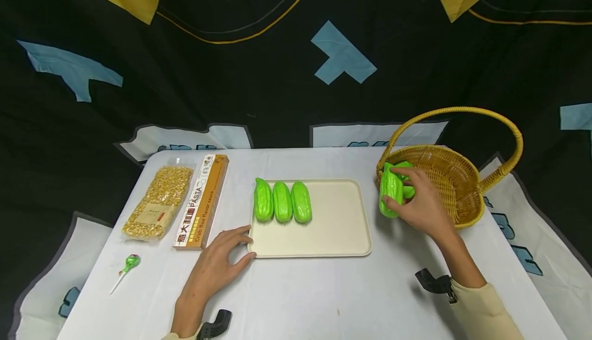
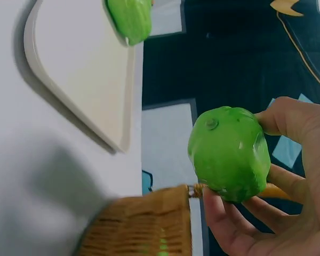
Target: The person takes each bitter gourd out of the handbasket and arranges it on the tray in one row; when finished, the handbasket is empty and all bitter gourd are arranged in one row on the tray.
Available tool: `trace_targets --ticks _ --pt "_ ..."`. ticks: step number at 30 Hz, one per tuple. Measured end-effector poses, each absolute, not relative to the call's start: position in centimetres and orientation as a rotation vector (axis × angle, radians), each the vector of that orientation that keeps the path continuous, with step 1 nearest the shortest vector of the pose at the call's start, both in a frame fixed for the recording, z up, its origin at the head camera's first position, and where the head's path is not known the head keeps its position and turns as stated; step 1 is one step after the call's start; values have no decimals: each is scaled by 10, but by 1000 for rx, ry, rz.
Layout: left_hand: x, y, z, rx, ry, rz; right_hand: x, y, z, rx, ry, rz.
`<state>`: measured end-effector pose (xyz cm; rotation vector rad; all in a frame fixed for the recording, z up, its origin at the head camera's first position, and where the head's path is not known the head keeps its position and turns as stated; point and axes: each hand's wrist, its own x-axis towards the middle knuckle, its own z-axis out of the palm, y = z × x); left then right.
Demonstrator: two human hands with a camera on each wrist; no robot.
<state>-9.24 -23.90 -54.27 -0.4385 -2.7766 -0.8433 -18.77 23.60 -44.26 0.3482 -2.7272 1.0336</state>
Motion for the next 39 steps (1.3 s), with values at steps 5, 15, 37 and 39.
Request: trace_targets --ticks 5,15,37,39 --pt "-92 -238 -543 -434 -2776 -836 -188 225 -448 364 -2710 1082" --pt "-93 -239 -543 -442 -2790 -823 -190 208 -456 347 -2739 1140" --pt "-93 -241 -546 -462 -2757 -825 -203 171 -489 402 -2752 1404" --pt "-94 -241 -546 -464 -2757 -828 -204 168 -493 406 -2755 1396"
